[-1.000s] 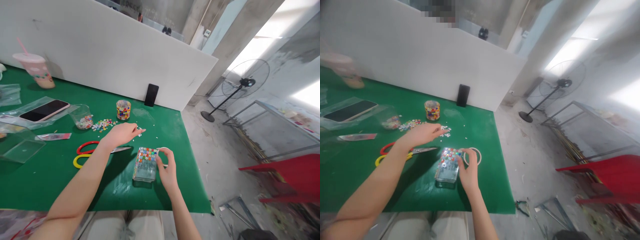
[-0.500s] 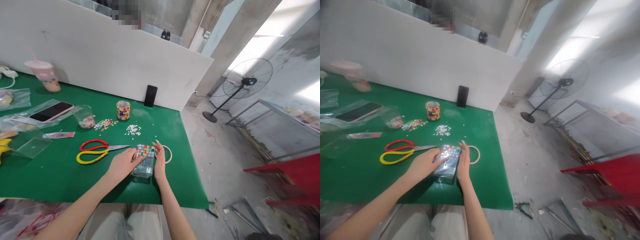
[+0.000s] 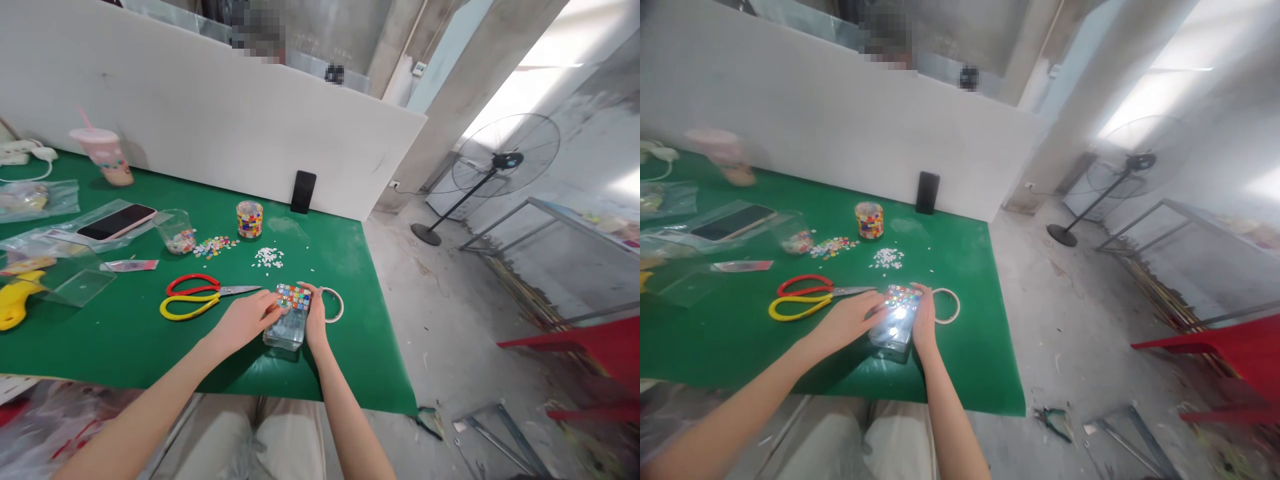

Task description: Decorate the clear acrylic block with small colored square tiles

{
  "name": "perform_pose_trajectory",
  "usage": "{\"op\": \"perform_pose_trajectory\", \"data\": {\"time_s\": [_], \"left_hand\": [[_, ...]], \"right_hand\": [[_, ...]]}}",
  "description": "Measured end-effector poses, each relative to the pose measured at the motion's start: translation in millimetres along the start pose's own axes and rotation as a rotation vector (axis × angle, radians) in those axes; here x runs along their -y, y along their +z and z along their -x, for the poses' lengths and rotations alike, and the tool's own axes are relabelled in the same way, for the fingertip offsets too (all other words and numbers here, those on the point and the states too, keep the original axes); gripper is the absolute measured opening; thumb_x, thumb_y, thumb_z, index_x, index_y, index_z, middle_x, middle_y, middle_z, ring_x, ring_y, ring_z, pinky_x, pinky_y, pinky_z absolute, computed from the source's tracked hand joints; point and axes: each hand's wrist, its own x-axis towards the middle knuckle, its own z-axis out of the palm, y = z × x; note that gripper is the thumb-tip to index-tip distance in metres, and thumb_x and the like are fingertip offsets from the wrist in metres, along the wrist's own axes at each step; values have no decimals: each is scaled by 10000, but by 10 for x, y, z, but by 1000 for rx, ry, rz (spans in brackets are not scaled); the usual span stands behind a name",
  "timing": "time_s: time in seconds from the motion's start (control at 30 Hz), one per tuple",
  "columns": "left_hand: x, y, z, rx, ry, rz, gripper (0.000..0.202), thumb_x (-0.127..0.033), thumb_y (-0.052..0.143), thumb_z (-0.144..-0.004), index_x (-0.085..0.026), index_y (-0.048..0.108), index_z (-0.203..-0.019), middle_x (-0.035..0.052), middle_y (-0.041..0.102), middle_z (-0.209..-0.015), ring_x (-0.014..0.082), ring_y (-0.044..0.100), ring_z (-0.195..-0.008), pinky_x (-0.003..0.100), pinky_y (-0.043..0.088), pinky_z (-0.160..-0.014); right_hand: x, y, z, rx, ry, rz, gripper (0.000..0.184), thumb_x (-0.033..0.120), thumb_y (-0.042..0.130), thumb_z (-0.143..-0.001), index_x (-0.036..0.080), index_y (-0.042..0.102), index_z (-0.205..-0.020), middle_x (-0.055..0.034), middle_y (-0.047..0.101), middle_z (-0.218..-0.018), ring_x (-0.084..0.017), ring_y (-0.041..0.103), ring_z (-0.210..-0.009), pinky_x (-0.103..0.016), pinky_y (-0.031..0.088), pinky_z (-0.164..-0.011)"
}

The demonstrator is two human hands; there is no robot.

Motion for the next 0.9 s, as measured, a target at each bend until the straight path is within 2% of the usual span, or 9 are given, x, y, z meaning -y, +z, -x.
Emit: {"op": "perform_pose_trajectory", "data": {"time_s": [0.1,0.17,0.5,0.9], "left_hand": [[-17,69,45,-33,-23,8,309,-380,407,-987,-206,486,-744,9,594,-805,180,608,-744,267,384,-651],[-38,127,70,-46,-37,10,311,-398,421,-987,-206,482,-750,3,589,-807,177,603,-714,269,365,-629],[-74,266,162,-79,-81,6,294,-387,472,-992,-204,470,-763,-12,558,-787,181,613,-702,267,308,-593],[-112,245,177,-66,-65,42,284,-357,532,-973,-194,477,-746,-30,556,-781,148,604,-687,244,321,-588]], "right_hand": [[31,1,52,-96,-7,-41,335,440,520,-976,155,636,-1110,-66,687,-1045,-191,673,-903,-403,557,-823],[57,13,109,-173,-18,-63,292,389,578,-956,150,628,-1116,-64,675,-1066,-185,668,-898,-393,565,-802],[133,137,345,-454,-104,-208,282,385,571,-961,148,624,-1104,-53,668,-1024,-164,660,-830,-348,569,-731],[146,122,335,-497,-145,-315,301,427,544,-969,142,634,-1011,-25,661,-903,-137,637,-733,-312,550,-673]]}}
